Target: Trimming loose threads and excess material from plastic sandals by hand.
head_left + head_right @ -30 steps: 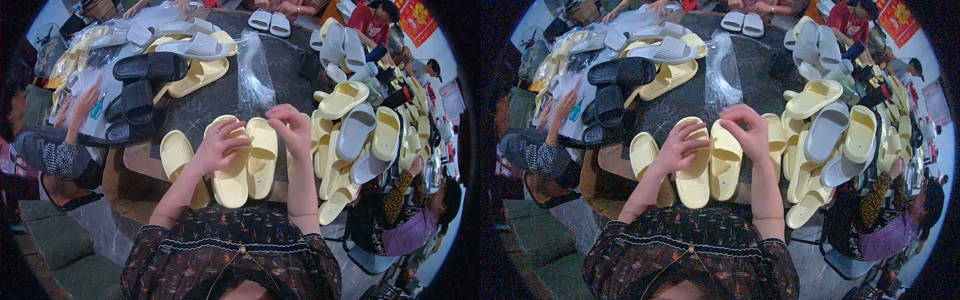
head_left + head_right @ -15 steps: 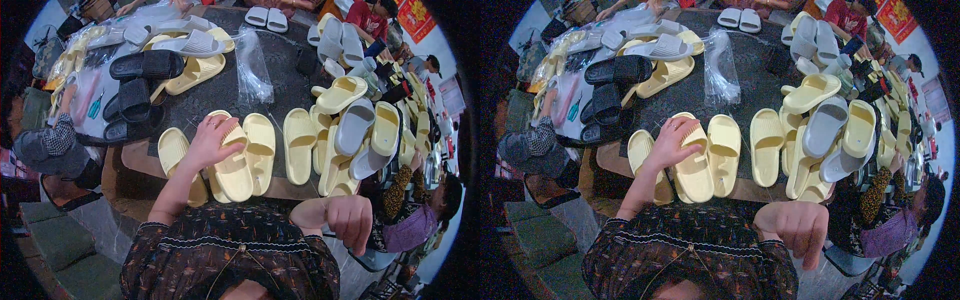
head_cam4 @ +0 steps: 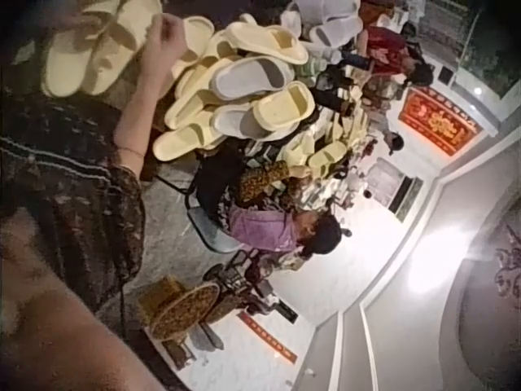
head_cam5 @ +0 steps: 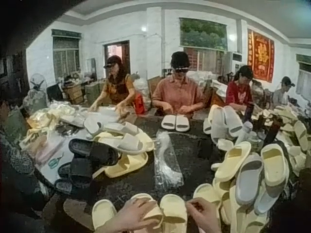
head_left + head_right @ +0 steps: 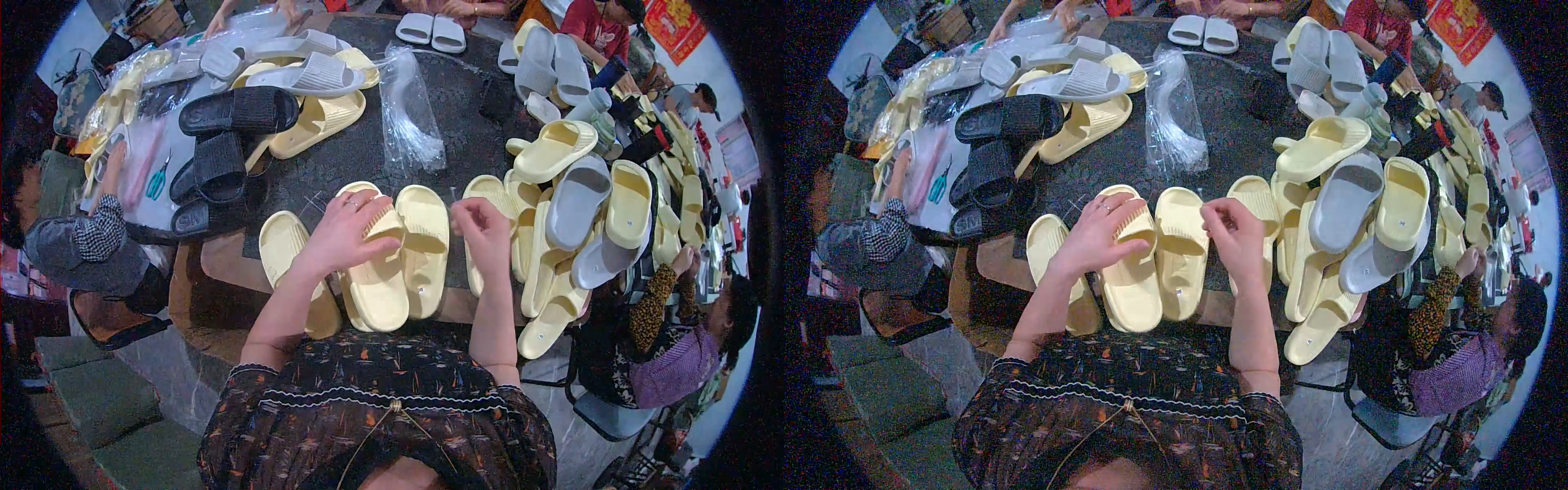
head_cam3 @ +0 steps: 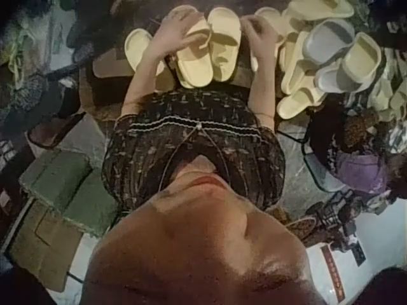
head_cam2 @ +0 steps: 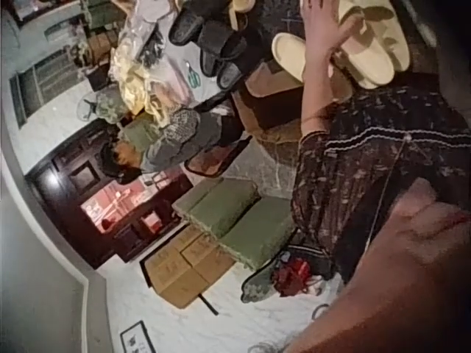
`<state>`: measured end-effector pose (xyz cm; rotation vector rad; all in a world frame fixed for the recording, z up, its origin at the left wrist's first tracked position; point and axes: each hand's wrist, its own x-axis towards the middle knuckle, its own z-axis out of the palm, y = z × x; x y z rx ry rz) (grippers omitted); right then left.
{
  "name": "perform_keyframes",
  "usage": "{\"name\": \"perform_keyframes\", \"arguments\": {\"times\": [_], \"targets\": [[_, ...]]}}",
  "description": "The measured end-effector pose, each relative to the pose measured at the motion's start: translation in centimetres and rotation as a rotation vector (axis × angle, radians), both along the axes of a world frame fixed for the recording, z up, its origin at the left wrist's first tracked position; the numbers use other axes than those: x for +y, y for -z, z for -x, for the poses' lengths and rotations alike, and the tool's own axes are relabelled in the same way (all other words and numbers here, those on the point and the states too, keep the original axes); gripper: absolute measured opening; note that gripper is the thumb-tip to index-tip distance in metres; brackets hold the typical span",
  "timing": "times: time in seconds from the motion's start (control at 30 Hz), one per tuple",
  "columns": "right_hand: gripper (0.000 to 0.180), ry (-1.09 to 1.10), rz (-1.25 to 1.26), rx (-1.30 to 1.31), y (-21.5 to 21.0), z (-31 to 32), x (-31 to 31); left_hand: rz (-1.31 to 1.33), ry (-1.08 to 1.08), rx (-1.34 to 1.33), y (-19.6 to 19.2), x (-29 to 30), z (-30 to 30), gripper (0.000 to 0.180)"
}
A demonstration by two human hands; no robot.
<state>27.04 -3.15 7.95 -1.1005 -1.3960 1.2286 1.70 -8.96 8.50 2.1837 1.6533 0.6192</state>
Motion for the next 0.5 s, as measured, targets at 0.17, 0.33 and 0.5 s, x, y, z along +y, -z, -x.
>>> {"name": "perform_keyframes", "arguments": {"times": [0.17,0.33,0.5], "targets": [[0.005,0.110,-0.261,0.128,-6.6,-3.5,-5.1,0.002,-0.014,-0.040,0.4,-0.2,0.7,0.063],[0.010,-0.523,0.053,0.269,-8.3,-3.9,-7.2,-0.029,-0.063,-0.192,0.2,-0.3,0.5,0.059],[0.021,-0.524,0.312,-0.262,-1.3,2.8,-6.3,-0.099,-0.095,-0.297,0.9,0.1,0.4,0.047]]}}
